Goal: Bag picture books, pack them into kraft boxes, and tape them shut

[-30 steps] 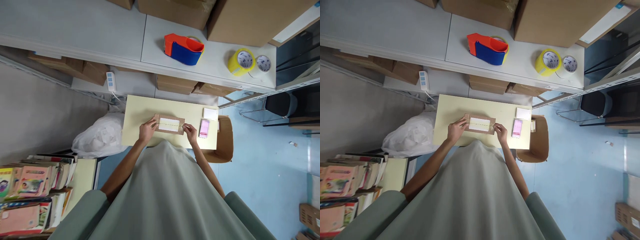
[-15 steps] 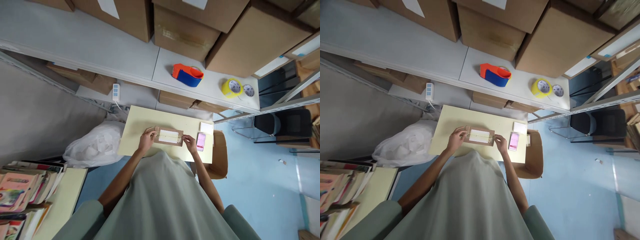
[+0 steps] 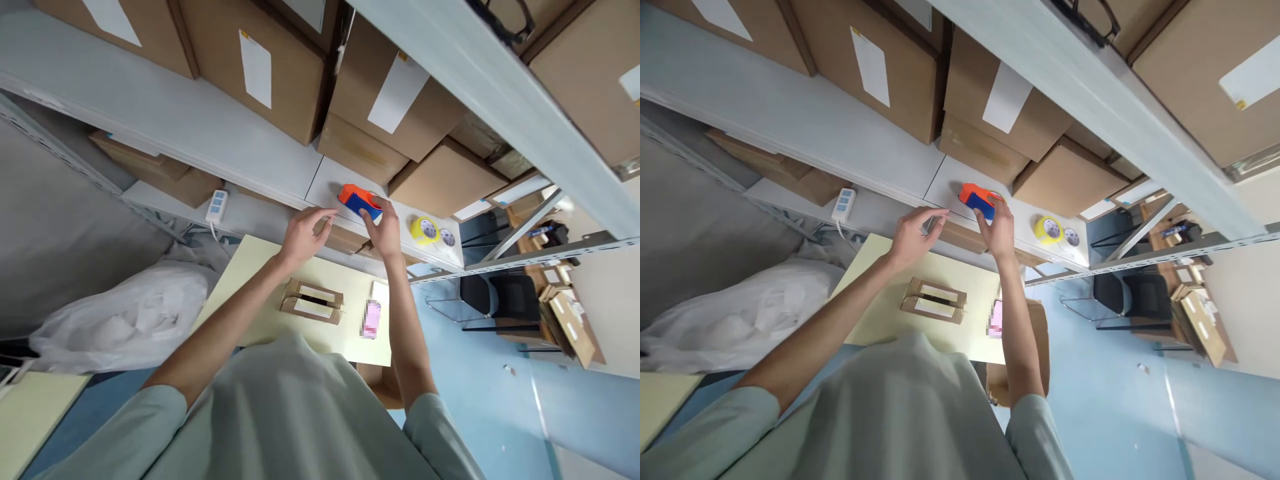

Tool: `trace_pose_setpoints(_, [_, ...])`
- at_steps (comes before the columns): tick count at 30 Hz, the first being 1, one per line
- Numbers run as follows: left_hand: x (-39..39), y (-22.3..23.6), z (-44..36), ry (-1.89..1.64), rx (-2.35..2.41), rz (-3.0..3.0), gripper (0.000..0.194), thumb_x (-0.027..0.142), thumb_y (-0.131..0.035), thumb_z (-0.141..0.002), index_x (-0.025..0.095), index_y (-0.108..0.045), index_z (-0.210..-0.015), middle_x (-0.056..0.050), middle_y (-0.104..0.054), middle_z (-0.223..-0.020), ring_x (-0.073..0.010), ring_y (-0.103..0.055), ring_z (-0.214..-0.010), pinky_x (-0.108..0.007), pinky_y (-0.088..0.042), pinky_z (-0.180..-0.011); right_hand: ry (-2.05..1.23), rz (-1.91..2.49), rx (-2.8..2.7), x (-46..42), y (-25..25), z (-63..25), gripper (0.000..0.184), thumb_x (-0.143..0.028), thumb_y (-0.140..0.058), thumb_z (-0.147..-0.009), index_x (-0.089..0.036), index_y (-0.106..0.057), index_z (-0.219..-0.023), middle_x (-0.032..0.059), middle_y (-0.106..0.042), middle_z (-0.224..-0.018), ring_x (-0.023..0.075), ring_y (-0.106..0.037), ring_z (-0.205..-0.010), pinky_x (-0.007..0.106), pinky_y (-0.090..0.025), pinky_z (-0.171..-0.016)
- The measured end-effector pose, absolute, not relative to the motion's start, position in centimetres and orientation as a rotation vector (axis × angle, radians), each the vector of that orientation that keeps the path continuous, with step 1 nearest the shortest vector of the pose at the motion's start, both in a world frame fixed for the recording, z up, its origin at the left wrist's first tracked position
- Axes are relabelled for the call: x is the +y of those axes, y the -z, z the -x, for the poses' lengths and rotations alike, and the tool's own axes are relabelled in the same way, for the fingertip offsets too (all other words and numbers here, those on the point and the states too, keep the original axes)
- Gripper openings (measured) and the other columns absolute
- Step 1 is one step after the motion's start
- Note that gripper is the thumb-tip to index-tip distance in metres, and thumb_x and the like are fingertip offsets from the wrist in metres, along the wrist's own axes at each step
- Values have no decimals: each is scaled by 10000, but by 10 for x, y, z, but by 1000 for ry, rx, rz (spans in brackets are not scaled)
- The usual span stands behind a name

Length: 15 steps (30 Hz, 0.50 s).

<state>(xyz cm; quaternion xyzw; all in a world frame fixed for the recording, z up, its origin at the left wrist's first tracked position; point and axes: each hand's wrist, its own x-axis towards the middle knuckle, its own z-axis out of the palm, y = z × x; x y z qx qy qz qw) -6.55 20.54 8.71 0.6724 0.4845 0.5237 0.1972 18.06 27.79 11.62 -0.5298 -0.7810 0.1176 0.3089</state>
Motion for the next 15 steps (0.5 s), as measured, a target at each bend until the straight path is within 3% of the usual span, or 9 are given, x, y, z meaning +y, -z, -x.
trace_pose_setpoints(8, [187,-95,80,-1608,1292,-1826,226,284,-589,-1103,261,-785,-1212,-32,-837,-1138,-230,-785,-1121,-414,-626,-1071,-185,1776,-2096,339,-78,-171,498,-507,-724,-1030,-172,-577,-1368,257,-748,-1353,436,-666,-1385,698,-405,-1274])
trace_pose_setpoints(15, [157,-72,101,-1794,1178,-1784,174,231,-618,-1117,259,-760,-1214,-11,-861,-1102,-176,-819,-1005,-321,-654,-928,-55,2013,-2234,314,-94,-156,483,-453,-677,-1120,-71,-528,-1375,271,-786,-1202,394,-765,-1208,529,-516,-1141])
